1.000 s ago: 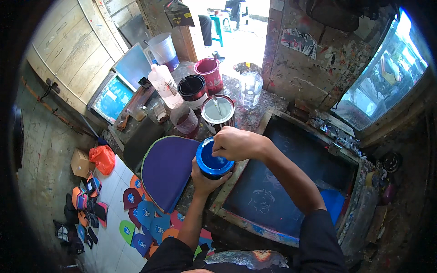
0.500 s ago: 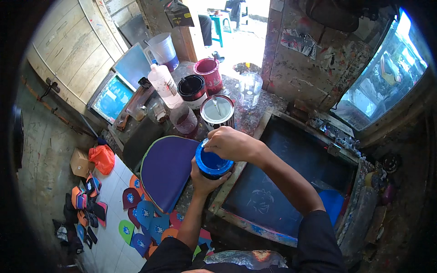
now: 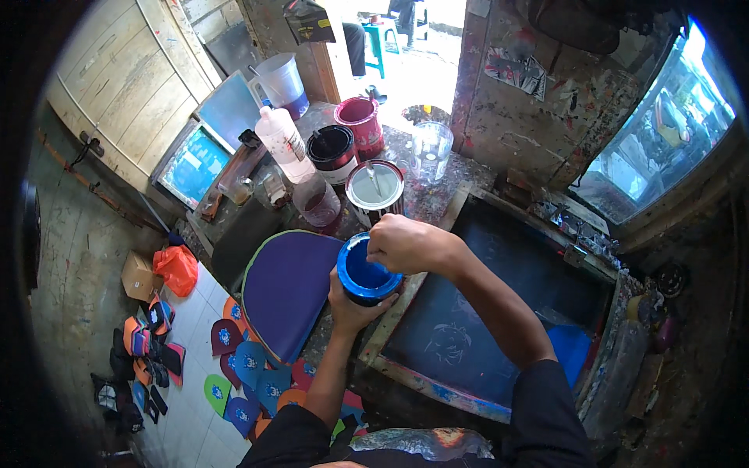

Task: The person stirs blue ink in a container with a spoon, adds white ink from a can, pours liquid from a plastic bottle into the mixture, and continues stirring the combined ink.

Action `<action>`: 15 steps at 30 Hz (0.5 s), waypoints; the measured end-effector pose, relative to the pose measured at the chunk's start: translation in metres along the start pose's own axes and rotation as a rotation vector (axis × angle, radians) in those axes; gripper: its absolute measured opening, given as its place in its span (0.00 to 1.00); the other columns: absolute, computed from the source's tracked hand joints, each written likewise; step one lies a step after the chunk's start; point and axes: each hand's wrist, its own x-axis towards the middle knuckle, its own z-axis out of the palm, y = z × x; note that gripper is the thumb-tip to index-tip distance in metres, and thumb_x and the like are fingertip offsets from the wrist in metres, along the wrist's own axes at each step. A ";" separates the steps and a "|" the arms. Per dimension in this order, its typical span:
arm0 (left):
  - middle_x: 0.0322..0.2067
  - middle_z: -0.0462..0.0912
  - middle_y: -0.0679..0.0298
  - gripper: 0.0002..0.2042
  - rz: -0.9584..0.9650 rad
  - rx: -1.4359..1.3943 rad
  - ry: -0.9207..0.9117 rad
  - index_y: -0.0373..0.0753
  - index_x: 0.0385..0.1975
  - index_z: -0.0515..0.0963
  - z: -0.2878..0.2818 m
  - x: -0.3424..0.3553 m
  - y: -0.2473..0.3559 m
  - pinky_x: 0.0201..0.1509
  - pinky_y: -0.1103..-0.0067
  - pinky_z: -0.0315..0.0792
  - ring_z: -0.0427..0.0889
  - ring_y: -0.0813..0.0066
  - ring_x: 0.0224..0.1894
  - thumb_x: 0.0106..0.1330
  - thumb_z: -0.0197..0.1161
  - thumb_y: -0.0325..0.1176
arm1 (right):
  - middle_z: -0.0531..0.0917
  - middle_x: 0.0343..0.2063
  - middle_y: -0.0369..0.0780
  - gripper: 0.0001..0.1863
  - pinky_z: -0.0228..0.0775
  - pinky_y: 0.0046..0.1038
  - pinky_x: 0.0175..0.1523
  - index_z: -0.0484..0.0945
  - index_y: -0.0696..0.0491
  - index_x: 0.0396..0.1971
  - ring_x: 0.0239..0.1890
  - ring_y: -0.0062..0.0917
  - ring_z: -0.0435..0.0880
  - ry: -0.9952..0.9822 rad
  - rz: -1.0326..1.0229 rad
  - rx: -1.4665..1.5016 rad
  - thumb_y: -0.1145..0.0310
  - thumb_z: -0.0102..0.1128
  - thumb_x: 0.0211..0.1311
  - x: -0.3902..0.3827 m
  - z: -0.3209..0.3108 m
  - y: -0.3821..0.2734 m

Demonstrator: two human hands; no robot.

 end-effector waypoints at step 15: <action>0.55 0.81 0.48 0.53 -0.012 0.004 -0.003 0.37 0.65 0.65 0.002 -0.002 -0.006 0.58 0.61 0.81 0.85 0.51 0.56 0.39 0.91 0.47 | 0.89 0.35 0.46 0.11 0.83 0.37 0.49 0.90 0.58 0.45 0.40 0.37 0.90 0.209 -0.202 0.304 0.74 0.65 0.67 0.002 0.007 -0.001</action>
